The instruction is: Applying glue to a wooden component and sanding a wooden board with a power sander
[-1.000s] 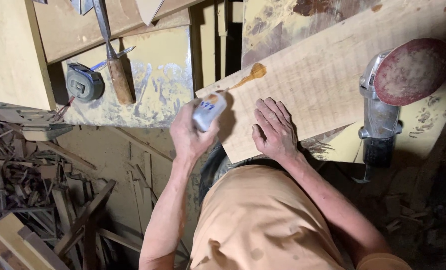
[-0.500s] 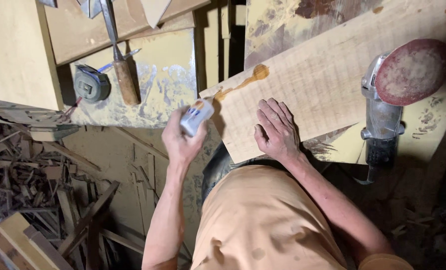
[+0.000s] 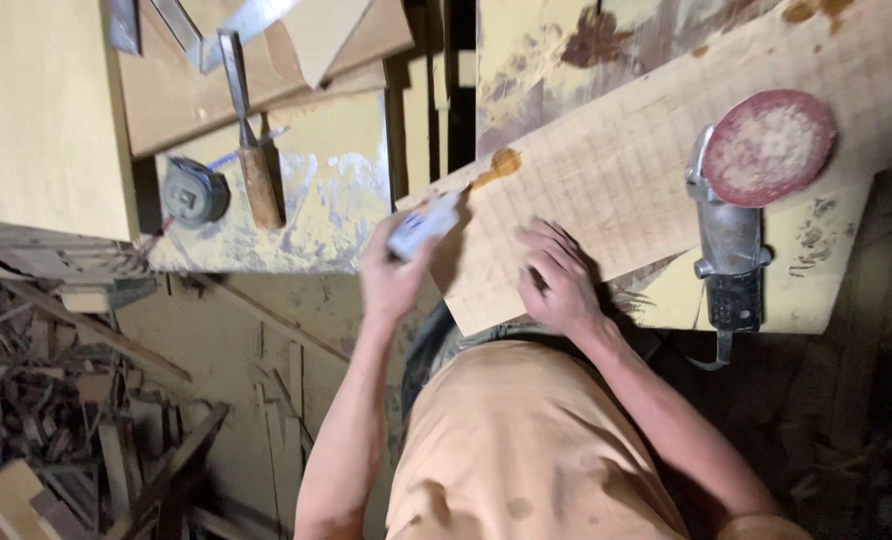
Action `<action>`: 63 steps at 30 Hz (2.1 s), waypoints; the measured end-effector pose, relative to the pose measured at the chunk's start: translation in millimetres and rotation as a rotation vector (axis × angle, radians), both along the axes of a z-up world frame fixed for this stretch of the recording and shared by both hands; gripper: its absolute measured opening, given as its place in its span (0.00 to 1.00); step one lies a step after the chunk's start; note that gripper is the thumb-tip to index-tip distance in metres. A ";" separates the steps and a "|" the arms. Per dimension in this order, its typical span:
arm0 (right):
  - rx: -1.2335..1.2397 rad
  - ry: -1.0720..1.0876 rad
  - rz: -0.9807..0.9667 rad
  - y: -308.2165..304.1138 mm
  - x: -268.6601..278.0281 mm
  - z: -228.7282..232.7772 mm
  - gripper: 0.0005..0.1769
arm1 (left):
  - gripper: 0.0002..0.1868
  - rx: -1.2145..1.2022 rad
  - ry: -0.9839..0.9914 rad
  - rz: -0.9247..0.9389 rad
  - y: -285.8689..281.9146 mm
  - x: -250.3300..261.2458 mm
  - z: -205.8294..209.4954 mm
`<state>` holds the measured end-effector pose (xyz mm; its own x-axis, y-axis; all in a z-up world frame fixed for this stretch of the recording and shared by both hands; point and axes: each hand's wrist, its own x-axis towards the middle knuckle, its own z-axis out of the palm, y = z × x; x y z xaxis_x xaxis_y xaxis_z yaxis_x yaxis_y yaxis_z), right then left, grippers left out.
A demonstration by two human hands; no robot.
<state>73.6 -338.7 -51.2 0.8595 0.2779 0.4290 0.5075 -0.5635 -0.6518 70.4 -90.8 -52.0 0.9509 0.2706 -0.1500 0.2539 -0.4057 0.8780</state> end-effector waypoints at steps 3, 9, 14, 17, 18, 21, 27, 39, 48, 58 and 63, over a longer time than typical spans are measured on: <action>0.047 0.025 -0.102 -24.5 -13.9 26.8 0.03 | 0.22 -0.488 0.064 0.224 33.1 -17.4 -13.8; -0.206 -0.124 -0.513 -108.0 -32.7 57.4 0.11 | 0.33 -0.801 0.102 0.277 52.0 57.3 25.7; -0.382 0.148 -0.735 -171.7 -9.4 23.3 0.42 | 0.40 -0.540 -0.005 0.099 13.4 173.8 27.3; -0.289 0.702 -0.759 -181.3 14.8 17.3 0.43 | 0.37 -0.518 -0.085 -0.175 -39.7 239.3 30.4; -0.320 0.760 -0.757 -180.3 23.7 20.6 0.42 | 0.37 -0.267 -0.119 -0.229 -56.8 262.3 19.7; -0.379 0.904 -0.735 -178.5 45.8 28.8 0.45 | 0.36 0.007 -0.165 -0.243 -97.4 320.0 -9.9; -0.481 1.133 -0.773 -171.9 78.1 43.7 0.40 | 0.39 0.367 -0.314 -0.186 -116.6 377.4 -94.7; -0.052 1.154 -0.743 -178.2 59.9 47.4 0.45 | 0.13 0.328 -0.180 0.219 -69.2 6.9 -5.5; -0.072 0.948 -0.783 -163.1 25.5 45.8 0.35 | 0.14 -0.358 0.257 0.236 -49.4 -81.6 -48.2; 0.149 0.811 -0.916 -151.6 -97.8 92.8 0.27 | 0.23 -0.068 0.558 0.115 55.7 -102.2 -18.0; 0.382 0.882 -1.257 -145.7 -109.7 125.1 0.32 | 0.16 0.380 0.032 -0.059 30.2 -92.6 61.9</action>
<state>-36.1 -484.3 73.9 0.4550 -0.7775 -0.4341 -0.7372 -0.0554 -0.6733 -22.3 -60.7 9.9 0.9631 0.2572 -0.0794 0.2450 -0.7154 0.6544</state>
